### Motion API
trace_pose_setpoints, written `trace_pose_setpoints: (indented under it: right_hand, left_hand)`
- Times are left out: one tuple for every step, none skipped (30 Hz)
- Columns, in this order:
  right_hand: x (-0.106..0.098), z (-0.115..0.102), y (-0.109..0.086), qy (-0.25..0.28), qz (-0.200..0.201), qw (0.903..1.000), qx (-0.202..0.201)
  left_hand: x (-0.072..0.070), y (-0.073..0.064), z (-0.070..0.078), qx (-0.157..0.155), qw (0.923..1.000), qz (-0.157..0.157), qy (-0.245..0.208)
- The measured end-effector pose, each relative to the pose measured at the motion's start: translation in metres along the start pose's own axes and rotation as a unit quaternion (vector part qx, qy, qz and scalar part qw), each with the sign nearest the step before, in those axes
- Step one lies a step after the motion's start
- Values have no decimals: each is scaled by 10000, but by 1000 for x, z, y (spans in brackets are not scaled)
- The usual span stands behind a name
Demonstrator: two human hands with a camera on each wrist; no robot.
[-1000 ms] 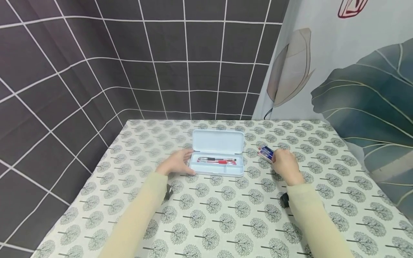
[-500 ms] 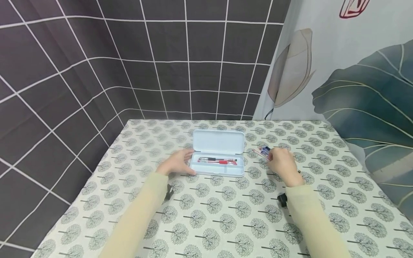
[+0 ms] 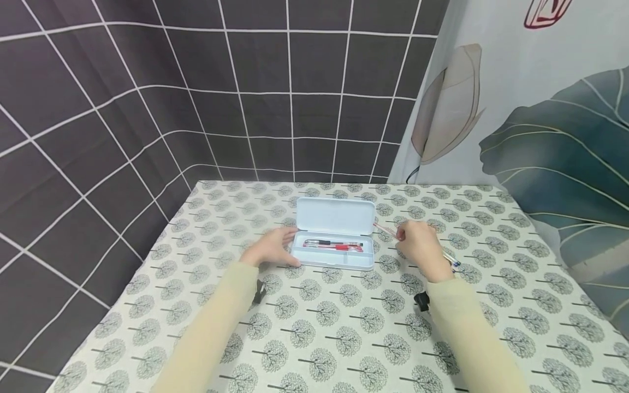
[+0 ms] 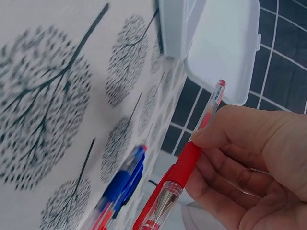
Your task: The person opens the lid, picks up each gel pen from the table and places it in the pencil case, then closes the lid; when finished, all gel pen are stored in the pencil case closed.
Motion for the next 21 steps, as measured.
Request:
trace_pose_setpoints:
  right_hand:
    - [0,-3,1,8,-3,10000,-17]
    - [1,-5,1,23,12,10000,-45]
    - [2,-8,2,54,-3,10000,-46]
    - [2,-11,2,46,7,10000,-75]
    - [3,-13,3,31,18,9999,-103]
    - [4,-16,3,26,14,9999,-123]
    - [5,-18,3,19,36,9999,-151]
    - [6,-20,4,32,47,9998,-168]
    - [7,-22,5,31,67,9998,-193]
    - [8,-25,5,12,108,9996,-257]
    - [9,-27,6,21,113,9995,-291]
    - [10,-30,6,55,109,9994,-338]
    - [10,-33,7,85,109,9991,-389]
    - [11,-35,8,102,84,9991,-411]
    - [13,-38,9,100,75,9989,-446]
    - [14,-41,9,94,57,9988,-477]
    - [15,-44,10,114,22,9987,-487]
    - [16,-46,11,96,20,9986,-525]
    - [17,-49,12,83,12,9986,-529]
    - [18,-51,13,81,5,9986,-531]
    - [19,-54,14,71,27,9983,-578]
  left_hand:
    - [0,0,0,6,10000,-3,8]
    - [0,0,0,9,10000,-5,10]
    - [0,0,0,9,10000,-13,10]
    - [0,0,0,7,10000,-18,15]
    - [1,0,0,3,10000,-25,12]
    - [1,0,0,-8,10000,-32,10]
    - [1,0,0,-14,10000,-38,13]
    - [2,0,1,-23,10000,-41,11]
    - [2,-1,1,-33,10000,-42,7]
    - [2,-1,1,-43,10000,-36,-4]
    - [2,-1,1,-51,10000,-31,-18]
    - [2,-1,1,-57,10000,-24,-37]
    - [2,-1,1,-59,10000,-15,-51]
    - [2,-1,1,-66,10000,-8,-64]
    - [2,-1,1,-70,9999,-3,-79]
    - [2,-1,1,-71,9999,2,-92]
    - [2,-1,1,-73,9999,5,-94]
    - [1,-1,1,-64,9999,6,-103]
    - [1,-1,1,-50,9999,8,-102]
    - [1,-2,1,-46,9999,7,-96]
    - [1,-1,1,-41,9999,7,-95]
Point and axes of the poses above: each hand's wrist, its own y-axis towards the middle knuckle, its own x-axis out of the palm, z = x × y, the point moved 6 cm from there along y, towards the middle knuckle, and after that the axes turned 9 degrees about x, right-handed, at the moved point
